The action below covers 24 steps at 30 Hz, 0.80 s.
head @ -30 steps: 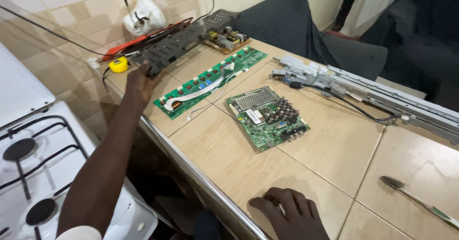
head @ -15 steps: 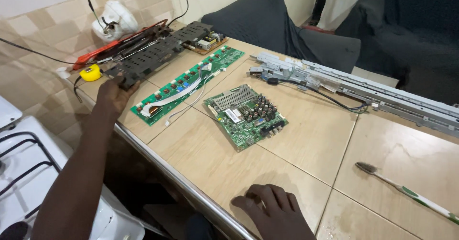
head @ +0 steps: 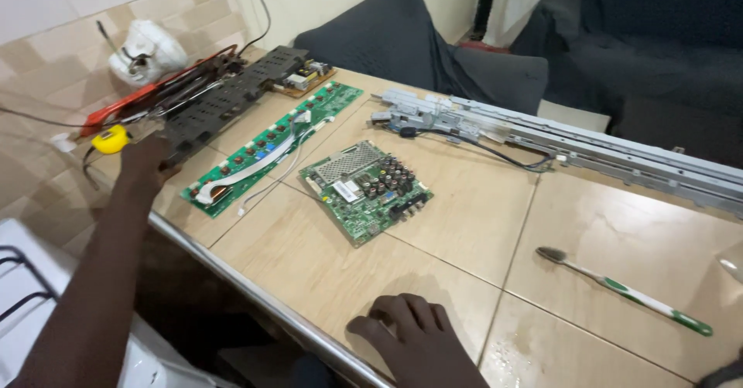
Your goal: Cleaning and inspecting electronic circuit boards and metal components using a brush and cotton swab.
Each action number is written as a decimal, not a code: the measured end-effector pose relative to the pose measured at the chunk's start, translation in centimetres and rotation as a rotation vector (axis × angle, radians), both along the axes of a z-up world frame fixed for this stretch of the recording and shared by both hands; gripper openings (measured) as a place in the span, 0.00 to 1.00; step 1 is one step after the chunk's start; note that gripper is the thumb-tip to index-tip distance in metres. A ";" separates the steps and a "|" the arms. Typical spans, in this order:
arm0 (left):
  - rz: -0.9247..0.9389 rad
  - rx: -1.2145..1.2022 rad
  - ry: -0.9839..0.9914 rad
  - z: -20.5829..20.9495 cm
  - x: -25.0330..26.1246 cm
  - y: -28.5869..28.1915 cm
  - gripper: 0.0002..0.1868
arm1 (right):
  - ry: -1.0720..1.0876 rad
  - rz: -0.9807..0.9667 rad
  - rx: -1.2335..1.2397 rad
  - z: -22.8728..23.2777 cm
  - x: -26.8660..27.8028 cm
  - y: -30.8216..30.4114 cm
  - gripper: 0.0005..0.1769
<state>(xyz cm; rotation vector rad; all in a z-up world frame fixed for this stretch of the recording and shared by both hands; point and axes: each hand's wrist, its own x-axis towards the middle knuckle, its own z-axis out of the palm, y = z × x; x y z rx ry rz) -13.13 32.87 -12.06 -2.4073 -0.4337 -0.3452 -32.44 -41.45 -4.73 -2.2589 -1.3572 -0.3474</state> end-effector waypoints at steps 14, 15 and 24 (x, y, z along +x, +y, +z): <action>0.181 -0.041 0.173 2.7 1.8 -3.0 0.41 | -0.038 0.042 0.078 0.2 -0.1 -0.1 0.19; 0.236 -0.052 0.200 3.3 1.7 -3.9 0.40 | -0.054 0.040 0.108 0.4 -0.2 0.0 0.19; -0.769 -1.442 -0.178 0.3 4.8 -1.4 0.41 | 0.146 0.060 0.051 1.7 -0.9 -0.5 0.20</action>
